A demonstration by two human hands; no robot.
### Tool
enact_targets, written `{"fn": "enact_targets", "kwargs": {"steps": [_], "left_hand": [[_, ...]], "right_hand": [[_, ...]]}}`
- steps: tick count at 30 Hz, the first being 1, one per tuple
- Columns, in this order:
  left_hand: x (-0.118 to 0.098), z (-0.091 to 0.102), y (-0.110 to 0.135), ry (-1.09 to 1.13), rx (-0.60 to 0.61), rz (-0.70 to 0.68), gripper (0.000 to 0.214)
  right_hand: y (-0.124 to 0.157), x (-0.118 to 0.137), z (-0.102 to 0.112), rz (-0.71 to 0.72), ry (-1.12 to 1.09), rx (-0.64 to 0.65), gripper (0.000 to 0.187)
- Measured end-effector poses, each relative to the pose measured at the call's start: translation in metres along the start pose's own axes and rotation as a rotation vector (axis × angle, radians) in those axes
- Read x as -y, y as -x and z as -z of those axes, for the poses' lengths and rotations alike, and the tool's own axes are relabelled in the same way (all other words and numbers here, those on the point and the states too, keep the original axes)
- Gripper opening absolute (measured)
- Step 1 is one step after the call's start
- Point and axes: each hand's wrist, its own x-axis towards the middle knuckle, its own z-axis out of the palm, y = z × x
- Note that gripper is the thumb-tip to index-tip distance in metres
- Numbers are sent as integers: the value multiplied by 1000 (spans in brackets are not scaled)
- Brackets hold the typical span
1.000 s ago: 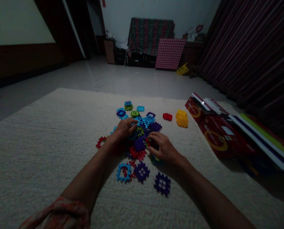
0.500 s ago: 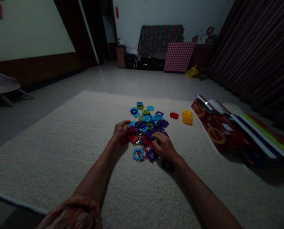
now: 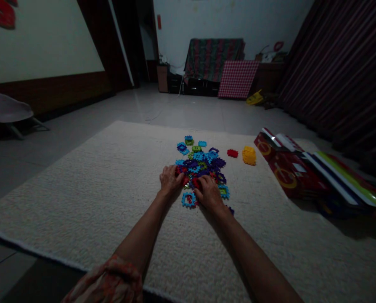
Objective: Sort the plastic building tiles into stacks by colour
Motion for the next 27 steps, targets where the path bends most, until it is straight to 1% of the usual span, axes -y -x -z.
{"fn": "enact_targets", "kwargs": {"steps": [2,5,10,14,21,25,27], "left_hand": [[-8,-3,2,-26,24,12,43],[-17,-9,4,-21,43,-4,45],[-25,-20,1,97,-12,-53,51],[-31,-24,-5,191,-14,-81,55],[-31,-22,-15,275,26,-71,45],[-26,-19,-22,320,8,-66,48],[-23,-16,-23,371,-5,-68,50]], "right_hand": [[0,-4,-1,-5,-2,-12,33],[1,-11,-1,42,-26,-18,31],[-1,-20,2,118,-92,-39,29],[-2,-23,2,139,-147,-67,26],[-17,-24,6,73,-223,-159,25],[-27,-23,12,2,-305,-231,26],[-28,-24,14,-57,-371,-258,27]]}}
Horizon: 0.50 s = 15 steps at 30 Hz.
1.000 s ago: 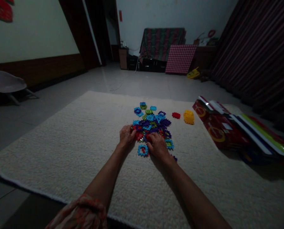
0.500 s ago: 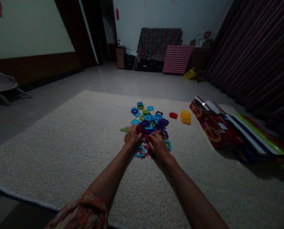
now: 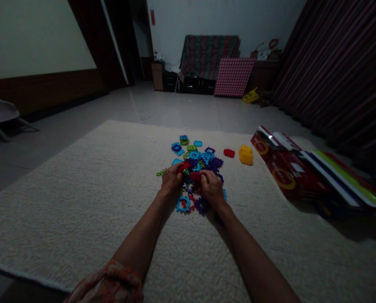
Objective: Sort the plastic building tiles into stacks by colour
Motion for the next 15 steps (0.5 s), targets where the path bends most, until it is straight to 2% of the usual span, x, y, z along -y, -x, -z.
{"fn": "enact_targets", "kwargs": {"steps": [5,8,12,15], "left_hand": [[-5,9,-1,124,-12,26,37],[-14,11,-2,202,-6,32,32],[-25,7,-2,298,88,77,32],[-27,1,0,277,132,103,25]], "right_hand": [[2,-2,2,-240,-175,-40,30],[3,-2,0,-390,-362,-34,32],[4,-1,-3,-534,-597,-20,34],[4,-1,-3,-590,-641,-28,35]]}}
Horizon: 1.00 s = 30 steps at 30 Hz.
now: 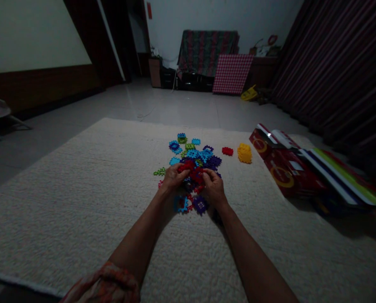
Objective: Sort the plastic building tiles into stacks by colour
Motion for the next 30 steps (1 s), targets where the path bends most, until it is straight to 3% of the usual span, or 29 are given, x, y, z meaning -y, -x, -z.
{"fn": "enact_targets", "kwargs": {"steps": [6,12,25,30], "left_hand": [[0,1,1,-73,0,57,17],[-3,1,3,146,19,124,26],[-10,-24,9,228,53,82,42],[-11,-27,13,154,35,31,42]], "right_hand": [[-1,-3,-3,-39,-32,10,36],[-2,-8,-6,-101,-134,63,38],[-1,-5,-8,-45,-107,35,37],[0,-1,-7,11,-53,-1,35]]}}
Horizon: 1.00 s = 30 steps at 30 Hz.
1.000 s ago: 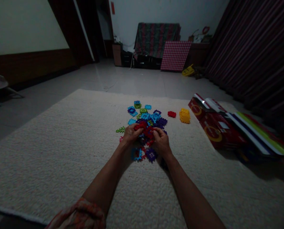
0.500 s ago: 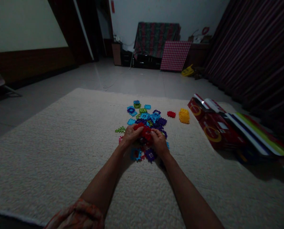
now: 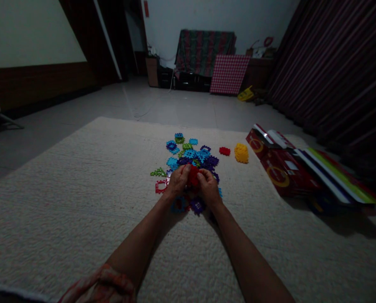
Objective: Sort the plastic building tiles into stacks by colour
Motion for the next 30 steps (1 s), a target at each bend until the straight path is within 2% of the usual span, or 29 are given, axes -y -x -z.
{"fn": "enact_targets", "kwargs": {"steps": [5,10,16,22,27,30], "left_hand": [[-4,0,2,-108,-30,-21,39],[-13,1,8,-100,13,-78,38],[-3,-1,6,-69,-22,-52,46],[6,0,0,-44,-16,-42,50],[5,3,1,-24,62,-53,59],[4,3,2,-37,51,-106,60]], "right_hand": [[0,3,-1,30,-7,-22,33],[-1,2,-1,32,-42,-44,34],[0,6,-1,-10,-85,-55,38],[1,9,2,-126,-183,57,58],[2,11,4,-124,-152,111,58],[2,11,4,-102,-117,115,56]]}}
